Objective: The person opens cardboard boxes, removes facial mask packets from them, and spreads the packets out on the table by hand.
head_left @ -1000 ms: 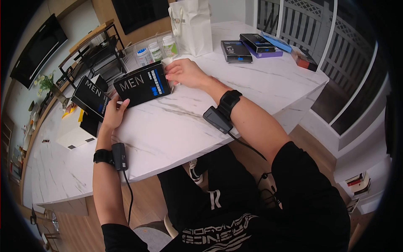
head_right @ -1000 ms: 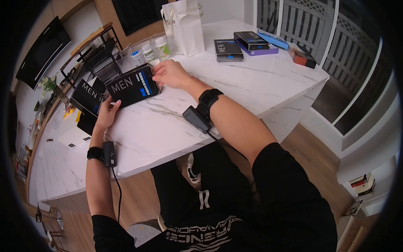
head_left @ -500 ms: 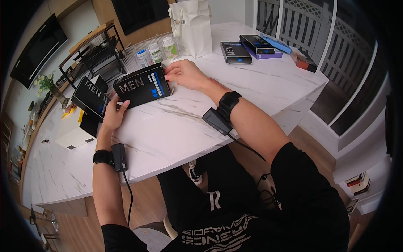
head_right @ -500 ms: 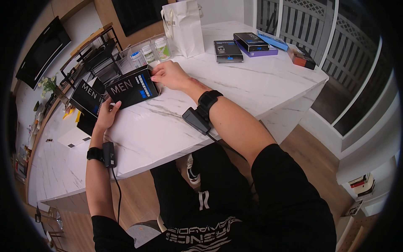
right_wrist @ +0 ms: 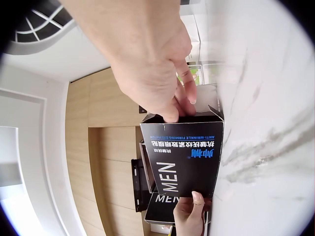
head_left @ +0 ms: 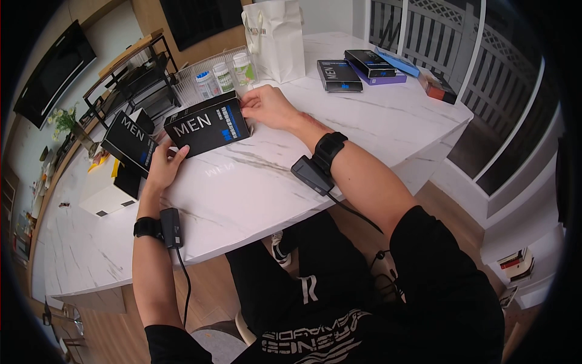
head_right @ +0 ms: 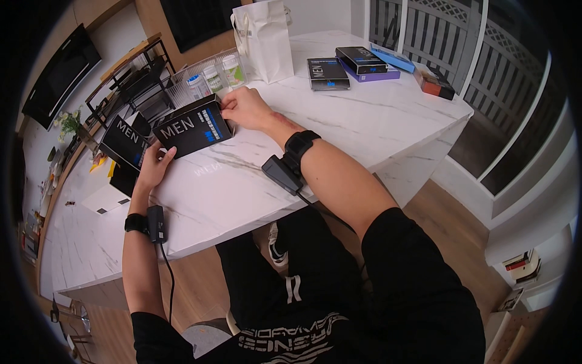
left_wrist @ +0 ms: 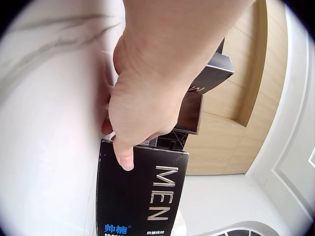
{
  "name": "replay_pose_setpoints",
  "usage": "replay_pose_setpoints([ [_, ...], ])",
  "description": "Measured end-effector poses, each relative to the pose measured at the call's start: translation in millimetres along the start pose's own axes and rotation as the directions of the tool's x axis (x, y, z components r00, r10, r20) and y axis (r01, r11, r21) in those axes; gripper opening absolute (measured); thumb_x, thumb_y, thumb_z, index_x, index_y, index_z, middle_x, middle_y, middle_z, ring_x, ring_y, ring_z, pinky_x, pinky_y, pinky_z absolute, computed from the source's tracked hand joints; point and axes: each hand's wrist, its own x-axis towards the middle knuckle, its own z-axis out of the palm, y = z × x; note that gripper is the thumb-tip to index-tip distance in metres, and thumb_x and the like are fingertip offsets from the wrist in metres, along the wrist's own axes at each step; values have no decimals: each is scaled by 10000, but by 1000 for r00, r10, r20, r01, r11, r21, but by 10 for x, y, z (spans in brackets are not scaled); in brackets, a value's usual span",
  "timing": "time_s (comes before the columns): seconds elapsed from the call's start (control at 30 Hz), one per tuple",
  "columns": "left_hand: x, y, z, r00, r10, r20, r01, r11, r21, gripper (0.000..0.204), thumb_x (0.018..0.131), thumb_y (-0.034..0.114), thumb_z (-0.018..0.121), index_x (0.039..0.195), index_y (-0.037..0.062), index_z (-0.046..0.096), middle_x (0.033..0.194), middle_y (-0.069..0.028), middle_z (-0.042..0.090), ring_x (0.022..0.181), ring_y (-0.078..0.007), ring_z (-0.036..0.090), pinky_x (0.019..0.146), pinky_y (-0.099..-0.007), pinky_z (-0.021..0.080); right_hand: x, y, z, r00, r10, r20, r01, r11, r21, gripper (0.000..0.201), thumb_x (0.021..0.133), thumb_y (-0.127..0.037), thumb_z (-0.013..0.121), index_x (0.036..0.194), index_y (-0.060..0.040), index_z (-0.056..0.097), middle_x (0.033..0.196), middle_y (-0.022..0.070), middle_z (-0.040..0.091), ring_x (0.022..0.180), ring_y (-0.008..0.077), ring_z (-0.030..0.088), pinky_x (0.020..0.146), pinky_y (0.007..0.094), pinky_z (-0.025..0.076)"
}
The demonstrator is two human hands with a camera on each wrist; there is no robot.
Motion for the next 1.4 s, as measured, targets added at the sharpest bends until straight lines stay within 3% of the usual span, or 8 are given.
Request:
replay_pose_setpoints([
  [0.1, -2, 25, 0, 1000, -21, 11, 21, 1000, 4, 470, 915, 316, 686, 1185, -60, 607, 832, -101, 672, 683, -139, 590, 629, -282, 477, -14, -57, -15, 1000, -12, 22, 14, 996, -88, 179, 807, 6, 671, 967, 86, 690, 847, 110, 716, 762, 130, 674, 701, 251, 536],
  [0.23, 12, 100, 10, 999, -47, 21, 48, 997, -64, 459, 929, 329, 671, 1195, -39, 604, 827, -79, 665, 691, -127, 581, 635, -272, 477, -19, -101, -16, 1000, -11, 24, 14, 991, -134, 155, 804, 13, 662, 940, 82, 690, 827, 104, 713, 744, 129, 669, 701, 256, 534],
  [0.4, 10, 126, 18, 994, -105, 27, 109, 973, -202, 446, 947, 339, 647, 1225, -4, 585, 952, -87, 653, 719, -118, 569, 666, -258, 482, -7, -77, -15, 999, -5, 44, 11, 992, -126, 135, 807, 19, 655, 925, 78, 680, 834, 95, 710, 750, 118, 660, 711, 258, 531],
  [0.53, 22, 20, 19, 987, -150, 54, 158, 971, -182, 468, 937, 343, 660, 1217, -24, 582, 1009, -103, 648, 734, -129, 586, 685, -263, 493, -12, -51, -8, 998, -16, 68, 21, 996, -82, 146, 810, 8, 666, 938, 78, 680, 844, 94, 709, 771, 118, 662, 718, 257, 530],
  [0.73, -19, 83, 13, 993, -91, 70, 98, 990, -103, 532, 909, 359, 694, 1227, -50, 573, 963, -110, 659, 781, -155, 621, 716, -290, 508, -23, -60, -38, 996, -26, 90, 34, 995, -90, 202, 811, -24, 697, 990, 69, 683, 857, 87, 706, 789, 123, 666, 712, 254, 532],
  [1.0, -10, 143, -13, 991, -112, 68, 117, 991, -73, 500, 938, 382, 649, 1192, -46, 604, 954, -100, 657, 738, -136, 567, 690, -273, 479, -45, -114, -63, 989, 67, 131, -61, 997, -56, 225, 837, -111, 692, 1014, 27, 693, 878, 56, 714, 764, 108, 667, 544, 262, 502],
  [1.23, 0, 78, 28, 998, -60, 14, 61, 984, -169, 447, 947, 343, 645, 1199, -23, 590, 939, -88, 644, 749, -120, 569, 676, -261, 473, -56, -183, -63, 988, 82, 135, -67, 991, -112, 209, 842, -95, 667, 1010, 26, 695, 857, 64, 720, 750, 111, 673, 548, 263, 501],
  [1.4, 15, 49, 8, 995, -83, 48, 88, 989, -117, 427, 948, 302, 648, 1210, -25, 572, 967, -78, 634, 734, -108, 561, 662, -249, 469, -16, -51, -33, 995, -21, 96, 35, 987, -155, 181, 827, -84, 669, 956, 39, 706, 819, 91, 724, 731, 138, 680, 658, 265, 520],
])
